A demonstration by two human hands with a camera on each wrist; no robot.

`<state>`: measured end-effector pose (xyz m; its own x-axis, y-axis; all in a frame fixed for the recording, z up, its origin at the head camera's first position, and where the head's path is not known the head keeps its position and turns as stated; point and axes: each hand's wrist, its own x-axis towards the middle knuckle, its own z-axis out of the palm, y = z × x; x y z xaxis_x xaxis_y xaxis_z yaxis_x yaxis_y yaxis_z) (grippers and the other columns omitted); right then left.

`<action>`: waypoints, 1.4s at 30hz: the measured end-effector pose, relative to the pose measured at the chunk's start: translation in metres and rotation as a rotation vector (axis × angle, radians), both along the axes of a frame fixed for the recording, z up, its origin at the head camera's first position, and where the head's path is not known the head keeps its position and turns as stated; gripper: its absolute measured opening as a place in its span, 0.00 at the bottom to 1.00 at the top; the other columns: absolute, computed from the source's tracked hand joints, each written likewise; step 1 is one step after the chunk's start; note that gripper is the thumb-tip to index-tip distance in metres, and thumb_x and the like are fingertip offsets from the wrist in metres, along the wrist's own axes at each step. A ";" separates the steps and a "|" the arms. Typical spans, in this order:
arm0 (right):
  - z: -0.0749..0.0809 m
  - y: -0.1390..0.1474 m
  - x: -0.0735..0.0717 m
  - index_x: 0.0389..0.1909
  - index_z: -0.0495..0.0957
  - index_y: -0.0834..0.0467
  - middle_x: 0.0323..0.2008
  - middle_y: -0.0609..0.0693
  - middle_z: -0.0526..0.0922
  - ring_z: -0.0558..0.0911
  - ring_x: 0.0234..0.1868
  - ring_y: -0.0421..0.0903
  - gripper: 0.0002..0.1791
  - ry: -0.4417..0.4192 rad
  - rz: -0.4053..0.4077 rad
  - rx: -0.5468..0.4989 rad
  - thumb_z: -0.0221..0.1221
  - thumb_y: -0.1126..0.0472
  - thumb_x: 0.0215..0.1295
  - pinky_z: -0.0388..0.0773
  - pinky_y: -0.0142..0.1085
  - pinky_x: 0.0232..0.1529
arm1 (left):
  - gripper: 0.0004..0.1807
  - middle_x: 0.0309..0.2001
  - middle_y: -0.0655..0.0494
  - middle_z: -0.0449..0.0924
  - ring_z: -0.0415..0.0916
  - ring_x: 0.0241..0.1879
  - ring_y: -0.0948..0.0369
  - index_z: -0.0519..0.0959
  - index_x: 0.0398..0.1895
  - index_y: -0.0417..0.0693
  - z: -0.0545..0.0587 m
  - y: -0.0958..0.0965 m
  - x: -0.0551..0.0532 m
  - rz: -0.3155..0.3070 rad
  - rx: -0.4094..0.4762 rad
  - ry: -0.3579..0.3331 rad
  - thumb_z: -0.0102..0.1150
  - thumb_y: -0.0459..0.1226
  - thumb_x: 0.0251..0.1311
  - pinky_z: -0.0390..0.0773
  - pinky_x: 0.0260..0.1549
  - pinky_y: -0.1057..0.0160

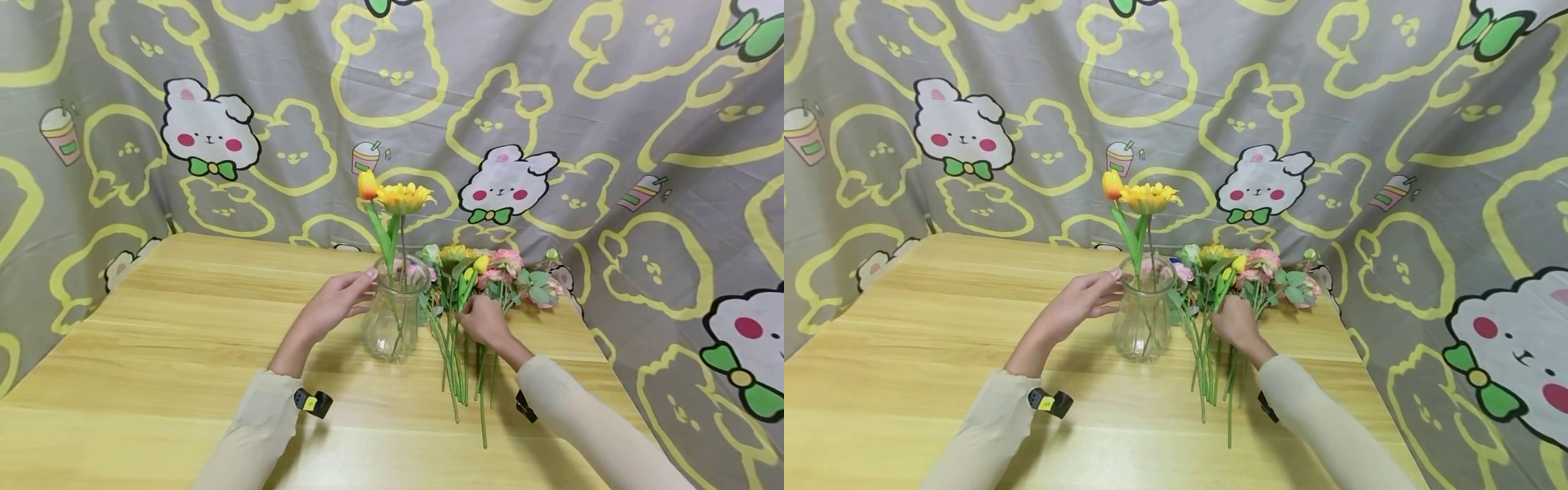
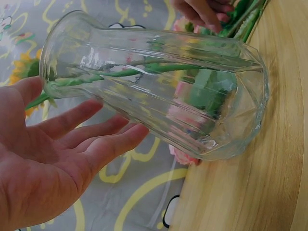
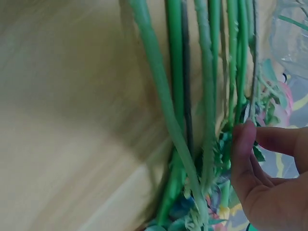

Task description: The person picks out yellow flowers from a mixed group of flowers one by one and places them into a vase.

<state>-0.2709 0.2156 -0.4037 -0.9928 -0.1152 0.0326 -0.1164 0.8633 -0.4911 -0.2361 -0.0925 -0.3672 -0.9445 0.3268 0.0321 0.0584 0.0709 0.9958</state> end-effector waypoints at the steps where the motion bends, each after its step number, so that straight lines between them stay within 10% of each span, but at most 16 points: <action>1: -0.001 -0.001 0.000 0.08 0.62 0.51 0.07 0.42 0.57 0.56 0.10 0.39 0.29 -0.011 0.000 -0.004 0.62 0.61 0.69 0.63 0.31 0.18 | 0.35 0.66 0.38 0.74 0.72 0.68 0.44 0.70 0.70 0.38 0.000 0.000 0.000 -0.001 0.003 0.002 0.46 0.57 0.76 0.75 0.67 0.47; 15: -0.012 -0.006 -0.003 0.07 0.67 0.54 0.05 0.47 0.71 0.82 0.13 0.49 0.29 -0.046 -0.079 -0.019 0.65 0.60 0.68 0.80 0.35 0.21 | 0.36 0.66 0.35 0.73 0.72 0.67 0.43 0.70 0.70 0.36 0.001 0.001 0.000 -0.006 0.014 -0.001 0.45 0.58 0.76 0.77 0.65 0.49; 42: -0.003 -0.003 0.000 0.10 0.69 0.58 0.17 0.61 0.83 0.86 0.19 0.54 0.23 -0.081 -0.079 -0.211 0.59 0.70 0.67 0.89 0.43 0.28 | 0.37 0.66 0.39 0.74 0.73 0.67 0.45 0.69 0.71 0.38 0.001 0.000 0.001 0.009 -0.017 -0.007 0.47 0.59 0.75 0.78 0.64 0.51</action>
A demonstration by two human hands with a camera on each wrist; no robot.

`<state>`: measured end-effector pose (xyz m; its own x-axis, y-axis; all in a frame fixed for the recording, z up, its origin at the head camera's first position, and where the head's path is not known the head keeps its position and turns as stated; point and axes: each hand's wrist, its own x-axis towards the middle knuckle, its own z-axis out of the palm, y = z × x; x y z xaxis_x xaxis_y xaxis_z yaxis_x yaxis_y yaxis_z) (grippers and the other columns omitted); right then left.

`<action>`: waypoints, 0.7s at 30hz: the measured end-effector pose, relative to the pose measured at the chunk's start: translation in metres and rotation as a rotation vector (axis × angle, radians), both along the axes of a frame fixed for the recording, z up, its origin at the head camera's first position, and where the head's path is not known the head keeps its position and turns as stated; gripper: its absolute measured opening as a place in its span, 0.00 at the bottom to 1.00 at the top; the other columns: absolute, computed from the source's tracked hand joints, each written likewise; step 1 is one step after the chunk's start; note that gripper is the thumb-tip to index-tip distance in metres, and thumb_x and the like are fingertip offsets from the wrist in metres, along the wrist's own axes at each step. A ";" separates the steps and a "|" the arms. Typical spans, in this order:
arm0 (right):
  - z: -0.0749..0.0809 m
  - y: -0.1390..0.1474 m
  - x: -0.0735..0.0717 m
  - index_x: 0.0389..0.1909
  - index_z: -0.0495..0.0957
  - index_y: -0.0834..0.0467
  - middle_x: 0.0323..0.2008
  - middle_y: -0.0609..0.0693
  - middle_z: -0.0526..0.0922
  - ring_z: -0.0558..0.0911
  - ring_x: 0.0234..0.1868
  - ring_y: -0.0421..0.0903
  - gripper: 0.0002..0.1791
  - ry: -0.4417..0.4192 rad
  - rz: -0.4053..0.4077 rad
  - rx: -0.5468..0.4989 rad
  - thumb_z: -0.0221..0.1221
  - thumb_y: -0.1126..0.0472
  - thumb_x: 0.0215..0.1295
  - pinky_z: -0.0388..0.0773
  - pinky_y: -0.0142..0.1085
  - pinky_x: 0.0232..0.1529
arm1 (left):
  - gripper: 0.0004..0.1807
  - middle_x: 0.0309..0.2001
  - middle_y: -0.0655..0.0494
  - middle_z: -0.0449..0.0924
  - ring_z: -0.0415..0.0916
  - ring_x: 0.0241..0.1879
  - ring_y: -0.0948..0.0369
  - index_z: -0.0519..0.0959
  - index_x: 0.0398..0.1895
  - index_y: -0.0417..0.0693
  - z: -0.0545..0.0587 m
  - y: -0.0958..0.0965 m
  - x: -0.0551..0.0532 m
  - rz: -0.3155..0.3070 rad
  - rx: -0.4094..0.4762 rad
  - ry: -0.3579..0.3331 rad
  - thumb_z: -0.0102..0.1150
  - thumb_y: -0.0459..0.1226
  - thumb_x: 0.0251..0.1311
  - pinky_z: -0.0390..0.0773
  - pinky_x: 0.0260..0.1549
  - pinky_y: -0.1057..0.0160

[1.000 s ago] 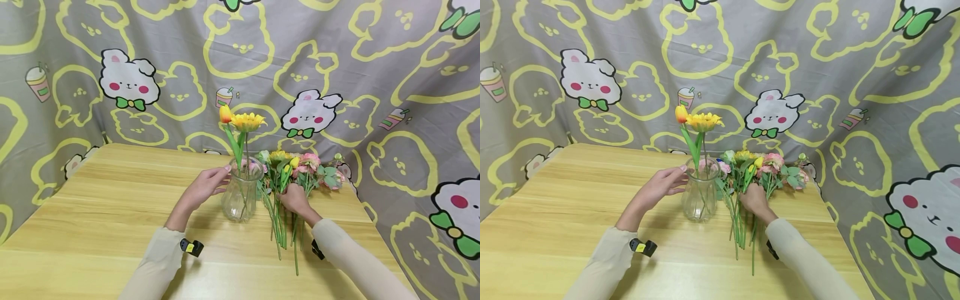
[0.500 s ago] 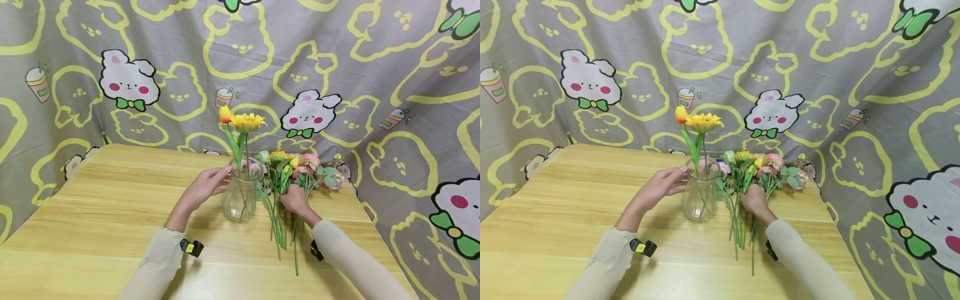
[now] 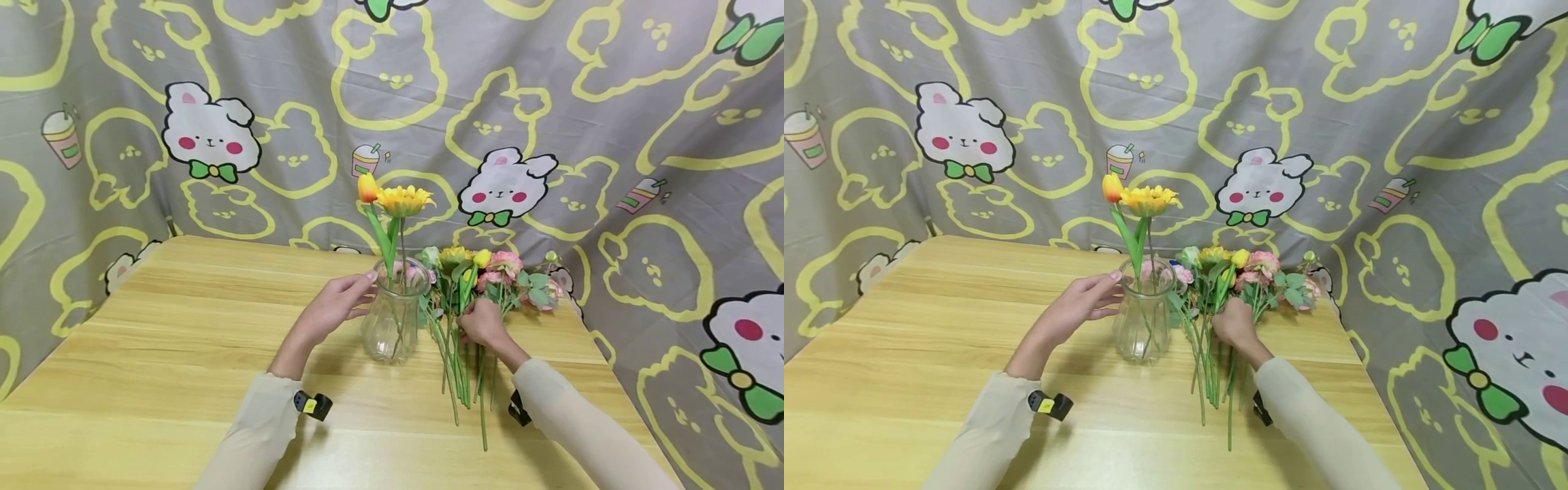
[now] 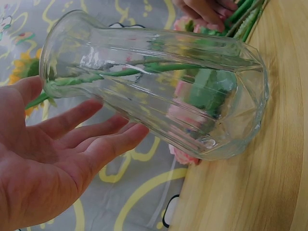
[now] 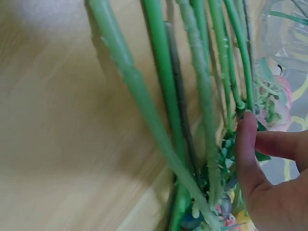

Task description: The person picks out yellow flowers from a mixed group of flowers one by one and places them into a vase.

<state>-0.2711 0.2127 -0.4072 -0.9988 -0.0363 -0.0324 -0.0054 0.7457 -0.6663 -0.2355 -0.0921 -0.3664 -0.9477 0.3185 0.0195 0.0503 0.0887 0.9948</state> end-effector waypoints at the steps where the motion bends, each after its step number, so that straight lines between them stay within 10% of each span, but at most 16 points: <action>1: 0.002 0.001 0.000 0.10 0.67 0.57 0.15 0.60 0.82 0.87 0.19 0.54 0.24 0.004 0.000 -0.008 0.59 0.70 0.67 0.89 0.43 0.28 | 0.37 0.66 0.39 0.74 0.73 0.67 0.45 0.69 0.71 0.38 0.000 0.000 0.000 0.000 -0.003 -0.001 0.47 0.59 0.75 0.78 0.64 0.51; 7: 0.015 0.002 0.001 0.14 0.65 0.56 0.11 0.53 0.74 0.87 0.21 0.57 0.22 0.057 0.016 0.021 0.57 0.71 0.68 0.89 0.45 0.33 | 0.37 0.66 0.39 0.74 0.73 0.67 0.45 0.69 0.70 0.38 0.001 0.000 0.001 0.008 -0.009 -0.004 0.46 0.59 0.75 0.78 0.64 0.51; 13: 0.032 0.005 0.002 0.35 0.75 0.69 0.28 0.62 0.83 0.88 0.25 0.59 0.04 0.082 0.017 0.016 0.58 0.70 0.69 0.89 0.45 0.32 | 0.37 0.67 0.37 0.73 0.72 0.68 0.42 0.68 0.72 0.38 0.001 0.000 0.002 -0.009 -0.005 -0.001 0.45 0.59 0.76 0.77 0.65 0.49; 21: 0.060 0.008 -0.003 0.41 0.74 0.70 0.34 0.66 0.83 0.88 0.24 0.56 0.06 0.113 0.003 -0.027 0.58 0.69 0.68 0.89 0.44 0.27 | 0.37 0.66 0.38 0.74 0.72 0.67 0.42 0.69 0.72 0.39 0.001 0.000 0.001 -0.008 -0.005 -0.001 0.46 0.59 0.75 0.77 0.65 0.48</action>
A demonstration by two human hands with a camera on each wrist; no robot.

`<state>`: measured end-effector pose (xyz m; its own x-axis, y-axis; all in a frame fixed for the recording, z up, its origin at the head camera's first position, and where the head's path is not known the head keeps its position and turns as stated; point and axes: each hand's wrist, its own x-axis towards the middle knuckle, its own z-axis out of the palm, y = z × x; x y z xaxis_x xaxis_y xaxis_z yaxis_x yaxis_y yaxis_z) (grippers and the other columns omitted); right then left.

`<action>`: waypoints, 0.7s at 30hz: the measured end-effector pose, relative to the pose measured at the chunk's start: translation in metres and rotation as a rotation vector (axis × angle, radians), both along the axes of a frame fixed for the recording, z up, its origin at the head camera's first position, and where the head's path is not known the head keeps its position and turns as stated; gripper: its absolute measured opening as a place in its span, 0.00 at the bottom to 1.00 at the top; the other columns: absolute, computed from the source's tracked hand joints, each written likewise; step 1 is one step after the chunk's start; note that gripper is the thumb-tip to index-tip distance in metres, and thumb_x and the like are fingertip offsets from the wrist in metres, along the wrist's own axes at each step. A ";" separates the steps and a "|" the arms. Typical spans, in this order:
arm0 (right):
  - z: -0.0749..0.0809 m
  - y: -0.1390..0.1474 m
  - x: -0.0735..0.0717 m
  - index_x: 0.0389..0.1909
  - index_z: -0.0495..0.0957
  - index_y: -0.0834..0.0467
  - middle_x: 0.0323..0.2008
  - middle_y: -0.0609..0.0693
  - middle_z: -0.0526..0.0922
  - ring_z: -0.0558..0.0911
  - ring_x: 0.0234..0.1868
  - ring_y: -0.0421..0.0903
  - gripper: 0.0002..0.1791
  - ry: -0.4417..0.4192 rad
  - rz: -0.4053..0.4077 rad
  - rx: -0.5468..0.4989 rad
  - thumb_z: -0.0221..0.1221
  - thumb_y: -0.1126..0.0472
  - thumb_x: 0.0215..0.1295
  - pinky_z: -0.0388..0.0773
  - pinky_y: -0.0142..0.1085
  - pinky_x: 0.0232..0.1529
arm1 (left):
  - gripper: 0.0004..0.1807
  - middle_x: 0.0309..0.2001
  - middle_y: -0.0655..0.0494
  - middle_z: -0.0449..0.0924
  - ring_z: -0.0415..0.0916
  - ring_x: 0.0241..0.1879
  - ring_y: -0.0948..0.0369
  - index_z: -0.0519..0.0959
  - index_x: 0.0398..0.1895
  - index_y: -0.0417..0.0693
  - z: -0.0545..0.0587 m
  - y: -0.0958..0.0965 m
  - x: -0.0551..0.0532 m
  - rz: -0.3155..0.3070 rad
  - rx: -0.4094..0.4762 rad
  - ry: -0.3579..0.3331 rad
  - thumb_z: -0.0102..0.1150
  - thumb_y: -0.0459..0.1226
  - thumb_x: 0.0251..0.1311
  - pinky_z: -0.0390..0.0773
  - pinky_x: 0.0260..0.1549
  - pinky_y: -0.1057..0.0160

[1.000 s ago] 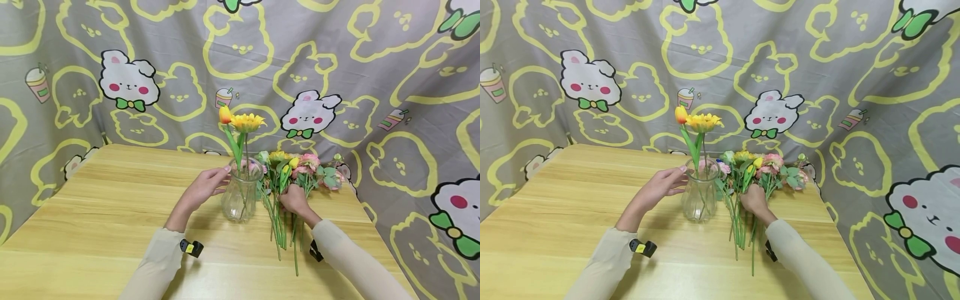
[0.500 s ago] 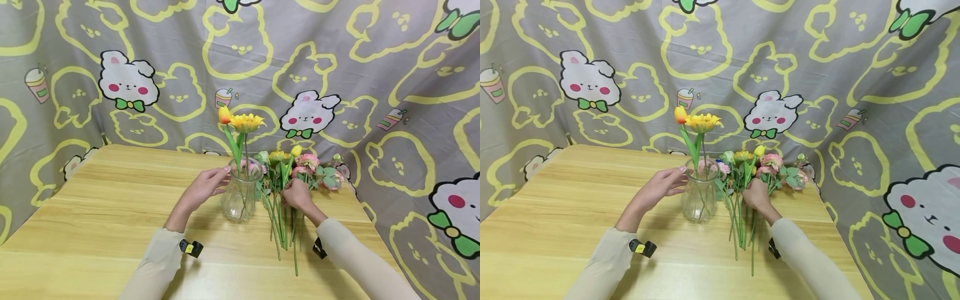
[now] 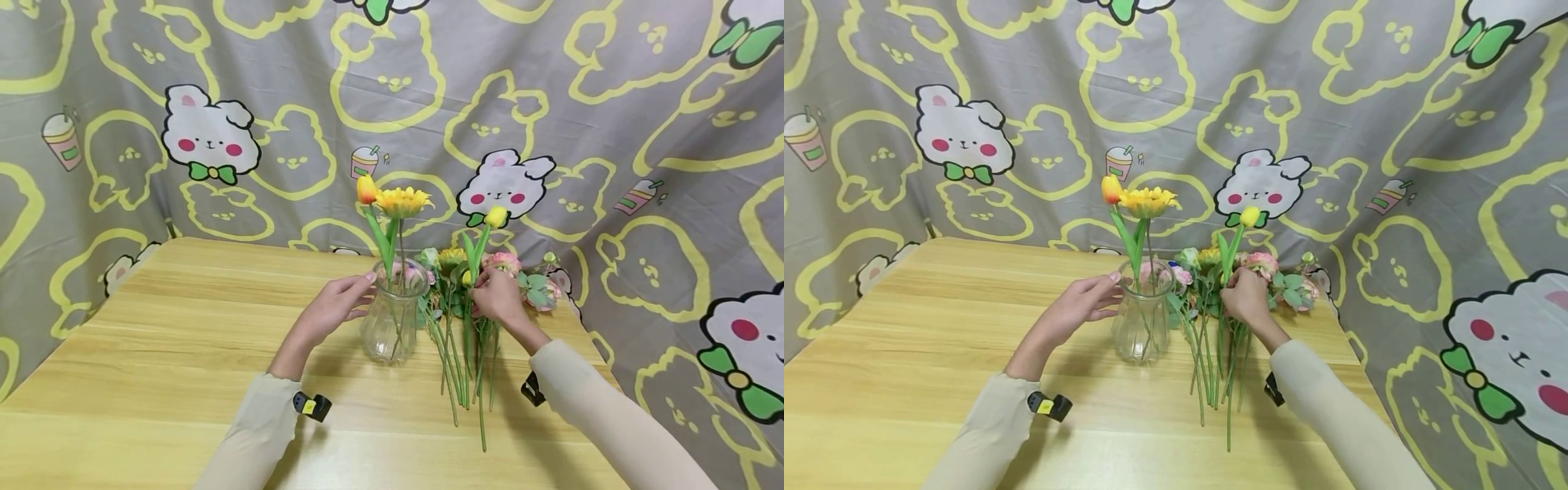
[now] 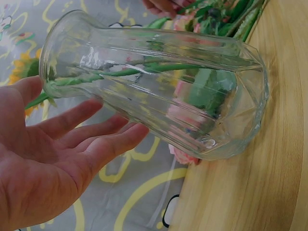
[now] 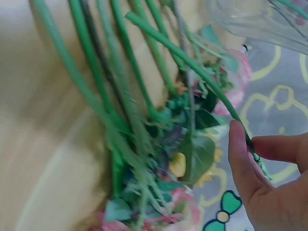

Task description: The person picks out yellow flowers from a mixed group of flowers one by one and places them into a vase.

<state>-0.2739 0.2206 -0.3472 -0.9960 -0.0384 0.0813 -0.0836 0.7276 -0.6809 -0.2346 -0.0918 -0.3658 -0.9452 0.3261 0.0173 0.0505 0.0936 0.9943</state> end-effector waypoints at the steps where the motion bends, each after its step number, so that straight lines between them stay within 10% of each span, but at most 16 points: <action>1: 0.004 0.000 -0.001 0.41 0.75 0.71 0.34 0.67 0.84 0.88 0.24 0.56 0.07 0.008 0.001 0.005 0.58 0.69 0.68 0.89 0.43 0.26 | 0.37 0.66 0.38 0.74 0.72 0.67 0.43 0.69 0.71 0.39 0.000 0.000 0.000 0.002 -0.002 0.000 0.46 0.59 0.75 0.77 0.65 0.49; 19: 0.093 -0.022 0.003 0.49 0.76 0.65 0.36 0.65 0.89 0.89 0.25 0.46 0.11 0.115 -0.012 -0.050 0.57 0.63 0.71 0.85 0.38 0.23 | 0.37 0.66 0.39 0.74 0.73 0.67 0.43 0.70 0.71 0.39 -0.002 0.001 -0.001 0.011 -0.009 0.000 0.46 0.59 0.75 0.78 0.64 0.50; 21: 0.101 -0.025 0.003 0.51 0.77 0.65 0.36 0.64 0.89 0.89 0.26 0.47 0.12 0.153 -0.014 -0.039 0.57 0.63 0.71 0.88 0.37 0.35 | 0.37 0.66 0.39 0.74 0.72 0.67 0.43 0.70 0.71 0.39 -0.001 0.000 -0.001 0.010 -0.006 0.001 0.46 0.59 0.75 0.78 0.64 0.50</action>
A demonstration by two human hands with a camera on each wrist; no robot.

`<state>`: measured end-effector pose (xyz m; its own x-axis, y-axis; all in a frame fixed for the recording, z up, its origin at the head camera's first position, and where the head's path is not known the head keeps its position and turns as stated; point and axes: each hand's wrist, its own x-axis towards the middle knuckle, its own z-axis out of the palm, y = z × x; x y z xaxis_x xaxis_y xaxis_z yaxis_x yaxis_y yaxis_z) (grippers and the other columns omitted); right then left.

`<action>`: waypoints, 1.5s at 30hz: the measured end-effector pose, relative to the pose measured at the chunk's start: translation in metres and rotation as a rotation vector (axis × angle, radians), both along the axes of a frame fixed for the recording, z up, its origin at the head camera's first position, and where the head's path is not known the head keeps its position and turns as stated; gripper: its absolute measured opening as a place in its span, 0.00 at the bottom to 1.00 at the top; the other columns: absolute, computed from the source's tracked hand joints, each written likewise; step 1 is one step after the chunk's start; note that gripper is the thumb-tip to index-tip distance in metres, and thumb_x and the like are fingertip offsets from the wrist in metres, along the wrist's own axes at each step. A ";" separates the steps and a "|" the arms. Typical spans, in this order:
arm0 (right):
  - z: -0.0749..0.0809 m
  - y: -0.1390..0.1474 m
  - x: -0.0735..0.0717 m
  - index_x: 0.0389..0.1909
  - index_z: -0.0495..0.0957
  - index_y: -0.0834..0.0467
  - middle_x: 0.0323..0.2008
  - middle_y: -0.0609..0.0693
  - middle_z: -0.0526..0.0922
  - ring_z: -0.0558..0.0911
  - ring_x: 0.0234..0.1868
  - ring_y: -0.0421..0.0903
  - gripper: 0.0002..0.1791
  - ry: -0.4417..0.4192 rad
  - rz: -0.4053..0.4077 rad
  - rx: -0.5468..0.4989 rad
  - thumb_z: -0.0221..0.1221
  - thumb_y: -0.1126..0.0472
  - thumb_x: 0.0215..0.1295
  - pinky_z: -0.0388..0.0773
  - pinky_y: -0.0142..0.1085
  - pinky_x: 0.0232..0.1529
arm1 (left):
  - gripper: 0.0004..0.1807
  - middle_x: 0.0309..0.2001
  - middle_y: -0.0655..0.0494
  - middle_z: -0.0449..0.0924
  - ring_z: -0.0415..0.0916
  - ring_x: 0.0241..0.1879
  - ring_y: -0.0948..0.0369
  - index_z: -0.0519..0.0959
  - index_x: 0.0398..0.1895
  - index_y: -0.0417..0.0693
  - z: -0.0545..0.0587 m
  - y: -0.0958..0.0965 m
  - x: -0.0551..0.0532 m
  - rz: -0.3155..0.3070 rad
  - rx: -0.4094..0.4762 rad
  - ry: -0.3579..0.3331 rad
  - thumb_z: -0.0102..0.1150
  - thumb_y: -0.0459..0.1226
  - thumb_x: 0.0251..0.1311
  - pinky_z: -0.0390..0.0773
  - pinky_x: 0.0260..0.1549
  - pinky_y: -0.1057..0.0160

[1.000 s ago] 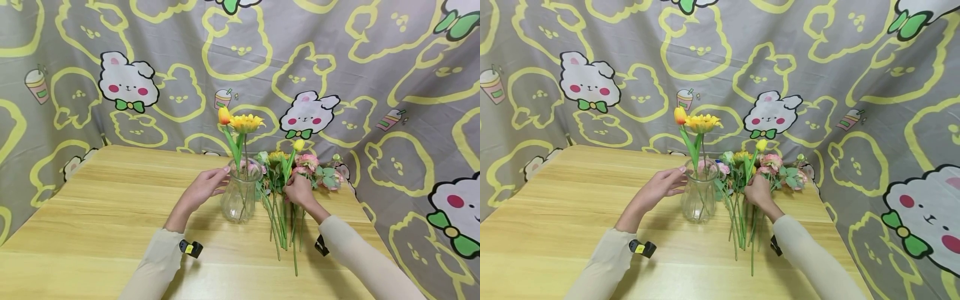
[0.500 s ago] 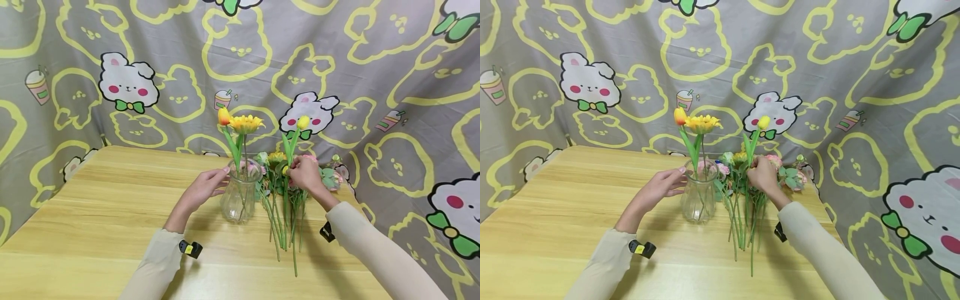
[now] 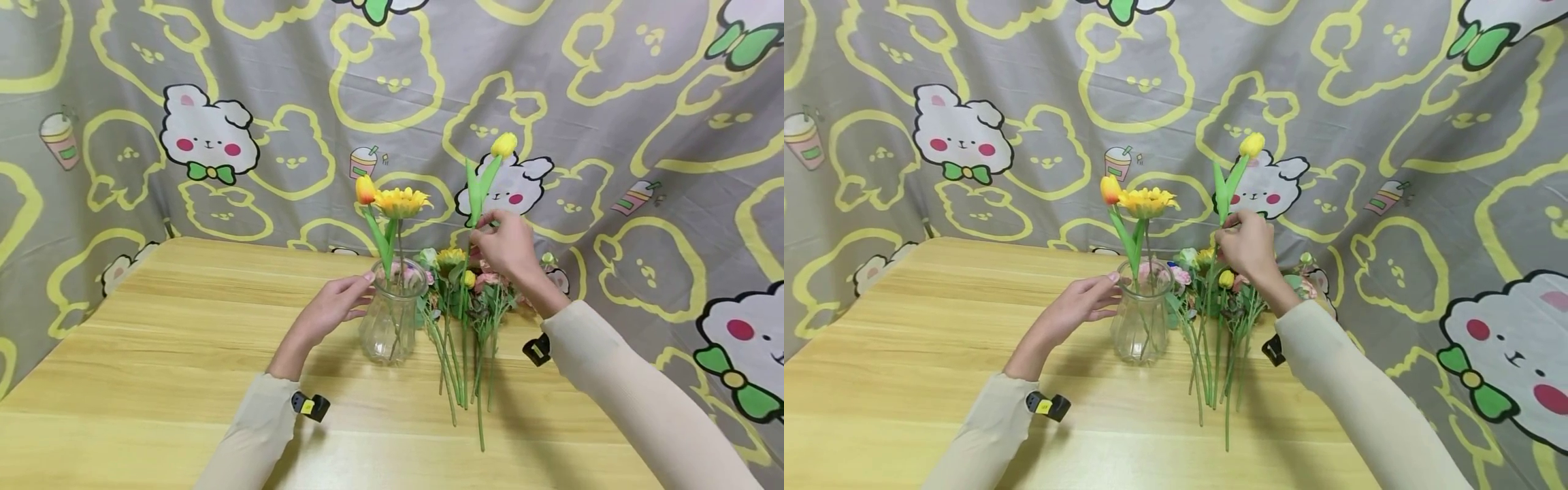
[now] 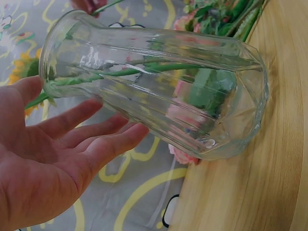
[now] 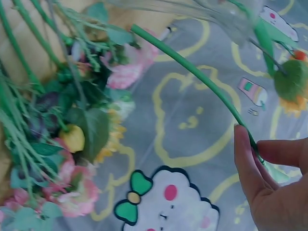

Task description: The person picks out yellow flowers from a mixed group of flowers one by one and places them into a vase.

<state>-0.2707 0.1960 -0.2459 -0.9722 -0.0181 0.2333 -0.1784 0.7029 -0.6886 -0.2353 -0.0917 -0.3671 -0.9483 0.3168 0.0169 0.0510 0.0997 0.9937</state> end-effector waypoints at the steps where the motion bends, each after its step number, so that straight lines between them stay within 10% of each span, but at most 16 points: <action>1: 0.004 -0.002 0.000 0.51 0.78 0.65 0.37 0.64 0.89 0.90 0.27 0.47 0.13 0.016 -0.001 -0.008 0.57 0.63 0.71 0.89 0.39 0.37 | 0.37 0.66 0.38 0.74 0.72 0.67 0.43 0.69 0.71 0.38 0.000 -0.001 0.000 0.000 0.001 0.001 0.46 0.59 0.75 0.78 0.64 0.50; 18: 0.041 -0.023 0.008 0.52 0.77 0.65 0.38 0.63 0.89 0.88 0.24 0.38 0.12 0.222 -0.016 -0.182 0.57 0.64 0.71 0.87 0.29 0.30 | 0.38 0.66 0.37 0.74 0.73 0.67 0.43 0.69 0.71 0.37 0.001 -0.001 -0.001 0.003 -0.010 0.020 0.45 0.59 0.75 0.78 0.64 0.49; 45: -0.007 -0.047 0.009 0.48 0.72 0.67 0.39 0.65 0.89 0.90 0.28 0.47 0.10 -0.077 0.102 -0.150 0.56 0.65 0.71 0.89 0.35 0.33 | 0.38 0.66 0.40 0.75 0.73 0.67 0.45 0.71 0.70 0.40 -0.001 -0.001 -0.002 0.006 -0.015 0.009 0.47 0.61 0.74 0.79 0.64 0.50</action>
<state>-0.2616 0.1492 -0.2534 -0.9822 -0.0878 0.1659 -0.1861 0.5726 -0.7984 -0.2374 -0.0931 -0.3683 -0.9500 0.3117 0.0203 0.0589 0.1148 0.9916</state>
